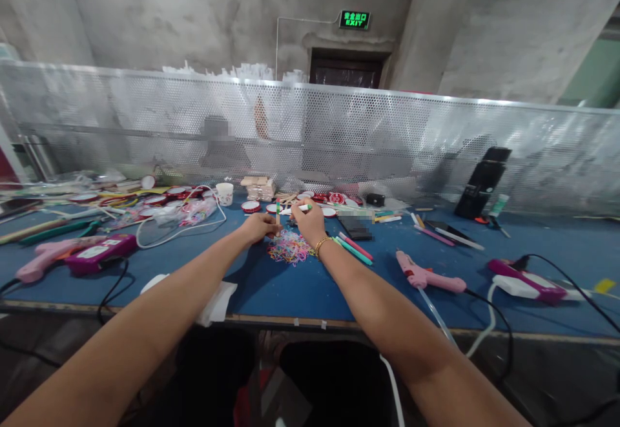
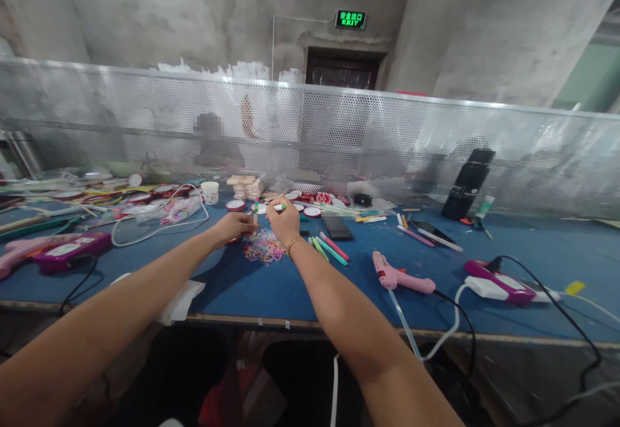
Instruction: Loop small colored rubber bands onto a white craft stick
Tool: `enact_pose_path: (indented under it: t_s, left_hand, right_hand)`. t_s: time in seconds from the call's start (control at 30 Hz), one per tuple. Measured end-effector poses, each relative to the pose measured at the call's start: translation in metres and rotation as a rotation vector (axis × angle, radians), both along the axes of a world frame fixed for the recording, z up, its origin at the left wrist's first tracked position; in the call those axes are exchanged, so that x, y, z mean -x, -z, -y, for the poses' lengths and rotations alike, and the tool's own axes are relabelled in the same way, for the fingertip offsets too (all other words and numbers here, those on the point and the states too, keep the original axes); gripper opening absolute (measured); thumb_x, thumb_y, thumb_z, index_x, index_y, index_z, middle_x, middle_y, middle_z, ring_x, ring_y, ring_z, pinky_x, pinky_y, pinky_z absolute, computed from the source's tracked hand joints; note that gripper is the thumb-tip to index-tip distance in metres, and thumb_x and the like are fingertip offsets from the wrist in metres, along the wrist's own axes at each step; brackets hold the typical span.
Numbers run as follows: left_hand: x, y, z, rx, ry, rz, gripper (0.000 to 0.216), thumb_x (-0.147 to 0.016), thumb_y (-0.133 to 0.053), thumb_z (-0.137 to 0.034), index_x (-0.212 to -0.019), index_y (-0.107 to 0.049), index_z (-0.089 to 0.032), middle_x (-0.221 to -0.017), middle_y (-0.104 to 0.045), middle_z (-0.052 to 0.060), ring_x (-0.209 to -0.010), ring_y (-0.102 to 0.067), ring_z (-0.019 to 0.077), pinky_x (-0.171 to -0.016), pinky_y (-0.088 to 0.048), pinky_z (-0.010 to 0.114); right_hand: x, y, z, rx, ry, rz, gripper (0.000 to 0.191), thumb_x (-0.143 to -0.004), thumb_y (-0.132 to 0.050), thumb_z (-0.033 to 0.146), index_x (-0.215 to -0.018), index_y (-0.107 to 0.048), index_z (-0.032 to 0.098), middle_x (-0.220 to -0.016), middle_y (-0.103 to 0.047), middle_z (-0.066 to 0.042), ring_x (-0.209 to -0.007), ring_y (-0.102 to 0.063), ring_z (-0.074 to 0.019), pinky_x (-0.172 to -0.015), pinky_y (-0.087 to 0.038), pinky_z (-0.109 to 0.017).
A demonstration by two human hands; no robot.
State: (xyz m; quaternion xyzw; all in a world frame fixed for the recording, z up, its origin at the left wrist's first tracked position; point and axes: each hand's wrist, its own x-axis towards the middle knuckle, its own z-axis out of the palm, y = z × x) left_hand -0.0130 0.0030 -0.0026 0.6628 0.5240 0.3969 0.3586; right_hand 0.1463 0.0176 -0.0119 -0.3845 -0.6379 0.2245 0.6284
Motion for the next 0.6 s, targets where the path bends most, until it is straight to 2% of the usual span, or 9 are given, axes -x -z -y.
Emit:
enact_pose_path:
  t_s: [0.2, 0.6]
  left_hand:
    - [-0.0002, 0.0003, -0.0002, -0.002, -0.002, 0.003, 0.030, -0.058, -0.080, -0.035, -0.057, -0.061, -0.012, -0.049, -0.057, 0.000, -0.045, -0.048, 0.0074, -0.046, -0.037, 0.020]
    - [0.0019, 0.0047, -0.0061, -0.009, -0.005, 0.000, 0.035, -0.053, -0.081, -0.040, -0.055, -0.059, -0.013, -0.050, -0.058, 0.000, -0.045, -0.048, 0.0076, -0.045, -0.037, 0.020]
  right_hand:
    - [0.0002, -0.0010, 0.0016, -0.013, -0.002, -0.012, 0.011, -0.073, -0.051, 0.030, -0.068, -0.055, 0.021, -0.059, -0.061, 0.003, -0.059, -0.055, -0.0142, -0.061, -0.042, -0.025]
    - [-0.0006, -0.0021, 0.0028, -0.004, 0.008, 0.003, 0.011, -0.073, -0.051, 0.030, -0.068, -0.055, 0.021, -0.059, -0.061, 0.004, -0.058, -0.055, -0.0138, -0.060, -0.042, -0.025]
